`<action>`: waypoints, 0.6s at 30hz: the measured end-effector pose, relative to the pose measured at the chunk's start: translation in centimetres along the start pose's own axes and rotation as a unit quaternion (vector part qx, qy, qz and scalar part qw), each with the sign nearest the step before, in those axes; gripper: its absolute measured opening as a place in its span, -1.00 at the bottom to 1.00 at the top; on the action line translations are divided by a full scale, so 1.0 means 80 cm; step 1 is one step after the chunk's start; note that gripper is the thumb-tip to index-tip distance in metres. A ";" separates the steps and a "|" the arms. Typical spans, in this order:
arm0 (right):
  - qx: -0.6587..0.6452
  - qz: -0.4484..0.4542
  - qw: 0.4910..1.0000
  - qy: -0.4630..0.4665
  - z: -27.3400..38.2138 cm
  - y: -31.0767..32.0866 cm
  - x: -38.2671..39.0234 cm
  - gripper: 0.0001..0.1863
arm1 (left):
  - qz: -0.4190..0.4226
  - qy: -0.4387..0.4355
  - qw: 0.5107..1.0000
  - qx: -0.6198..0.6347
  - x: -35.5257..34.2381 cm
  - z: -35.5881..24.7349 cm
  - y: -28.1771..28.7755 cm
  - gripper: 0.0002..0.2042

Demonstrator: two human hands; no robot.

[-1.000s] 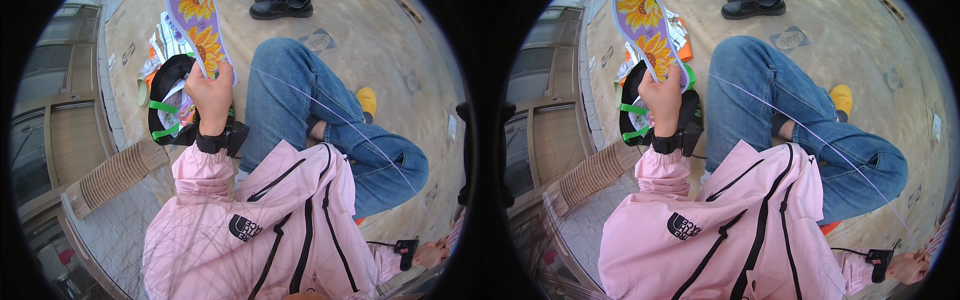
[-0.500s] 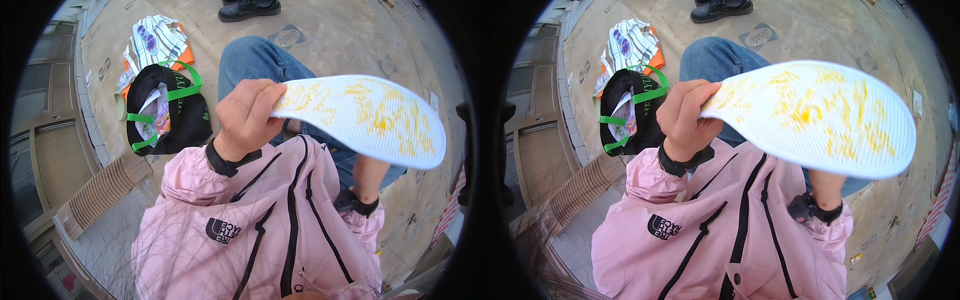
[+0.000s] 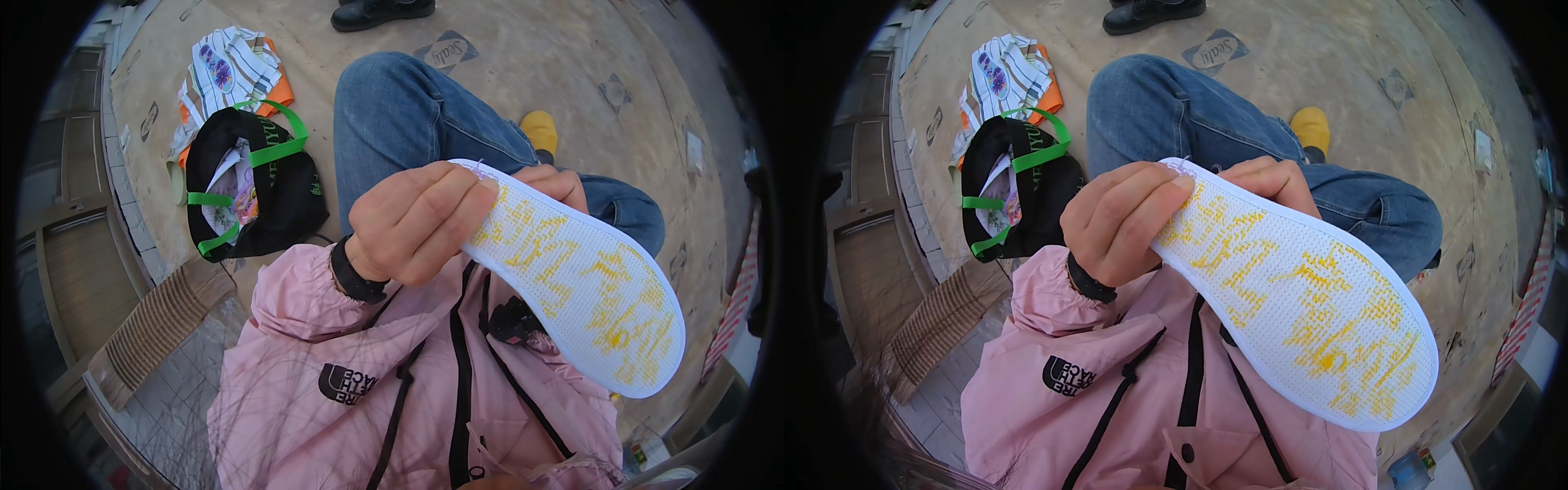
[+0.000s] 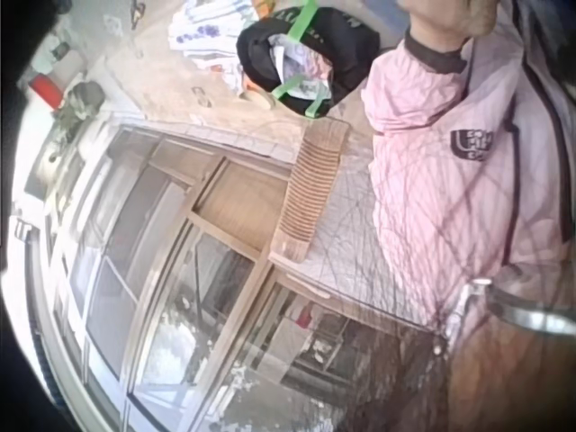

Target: The person sews a sunflower design onto a white shoe insole using a needle and thread. They repeatedly insert the needle through the insole and pull the thread to secure the design, occasionally flipping the insole to work on different sections.

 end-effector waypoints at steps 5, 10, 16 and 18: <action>-0.069 -0.010 0.997 0.020 -0.005 0.000 0.000 -0.62 | -0.002 -0.004 1.000 -0.003 -0.001 0.000 0.001 -0.64; -0.164 -0.089 0.978 0.090 -0.031 0.005 0.013 -0.61 | -0.032 0.036 0.998 0.038 -0.004 0.001 -0.006 -0.69; 0.262 -0.149 0.954 -0.013 0.038 0.001 -0.015 -0.81 | -0.053 0.475 0.808 0.344 0.006 0.024 -0.029 -0.86; 0.354 -0.115 0.927 0.041 0.062 -0.011 -0.017 -0.79 | -0.054 0.550 0.701 0.451 0.007 0.019 -0.030 -0.81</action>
Point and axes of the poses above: each hand's wrist, its own x-axis away from the middle knuckle, its own y-axis out of the back of the hand, z = x × y, the point moved 4 cm from there along -x, towards the middle knuckle, and after that the axes turned 2 degrees about z, right-handed, at the moved point
